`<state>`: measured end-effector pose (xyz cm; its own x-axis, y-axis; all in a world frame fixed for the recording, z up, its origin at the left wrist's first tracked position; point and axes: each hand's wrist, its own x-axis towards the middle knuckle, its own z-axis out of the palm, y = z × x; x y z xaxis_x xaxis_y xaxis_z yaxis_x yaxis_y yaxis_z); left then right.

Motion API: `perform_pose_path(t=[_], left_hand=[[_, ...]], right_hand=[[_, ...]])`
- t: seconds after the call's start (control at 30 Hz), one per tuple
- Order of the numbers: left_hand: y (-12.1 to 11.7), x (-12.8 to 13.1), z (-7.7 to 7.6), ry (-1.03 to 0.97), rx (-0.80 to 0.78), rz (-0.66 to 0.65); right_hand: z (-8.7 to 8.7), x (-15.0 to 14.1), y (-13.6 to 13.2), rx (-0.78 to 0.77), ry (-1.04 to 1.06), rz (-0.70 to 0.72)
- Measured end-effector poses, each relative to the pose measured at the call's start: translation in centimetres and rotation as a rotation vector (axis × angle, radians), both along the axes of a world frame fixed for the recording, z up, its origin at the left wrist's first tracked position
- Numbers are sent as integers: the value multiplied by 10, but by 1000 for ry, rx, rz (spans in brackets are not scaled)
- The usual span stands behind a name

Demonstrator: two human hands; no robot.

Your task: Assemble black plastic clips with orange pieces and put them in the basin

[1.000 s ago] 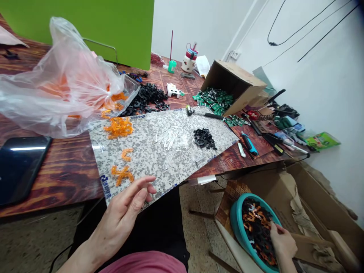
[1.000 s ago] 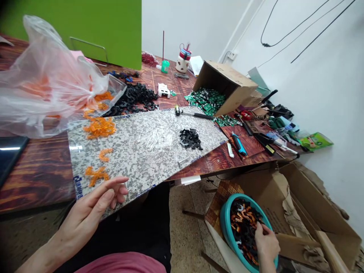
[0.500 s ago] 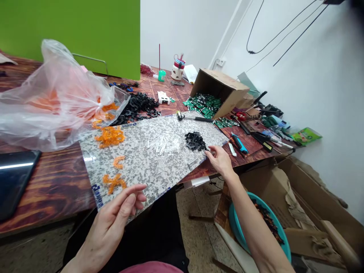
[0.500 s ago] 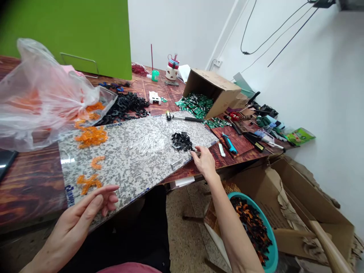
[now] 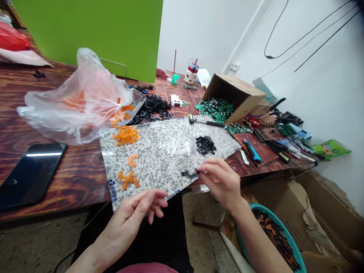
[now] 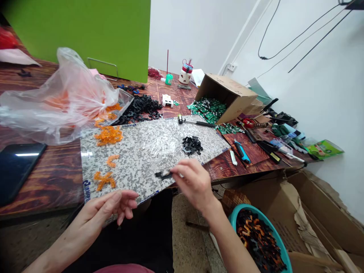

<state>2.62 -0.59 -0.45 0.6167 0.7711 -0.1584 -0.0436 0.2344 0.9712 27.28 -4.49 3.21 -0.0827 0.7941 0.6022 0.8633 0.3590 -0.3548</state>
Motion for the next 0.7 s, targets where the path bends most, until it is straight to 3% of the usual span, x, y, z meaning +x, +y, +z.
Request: perform_pose_path(t=[0.13,0.3,0.37,0.53,0.7], left_hand=[[-2,11,7,-71,-144,-42],[-1,7,7,-51,-211,44],[1,1,6,-13,-182,78],[5,-8,1,40,-163,110],[10,-4,-7,30,-142,143]], right_hand=[[10,-43,-2,83,-116,270],[-1,-43,15,8,-190,359],[-10,-29,28,-61,-161,278],[-34,12,58,-309,-46,-124],[-46,22,65,-405,-69,-178]])
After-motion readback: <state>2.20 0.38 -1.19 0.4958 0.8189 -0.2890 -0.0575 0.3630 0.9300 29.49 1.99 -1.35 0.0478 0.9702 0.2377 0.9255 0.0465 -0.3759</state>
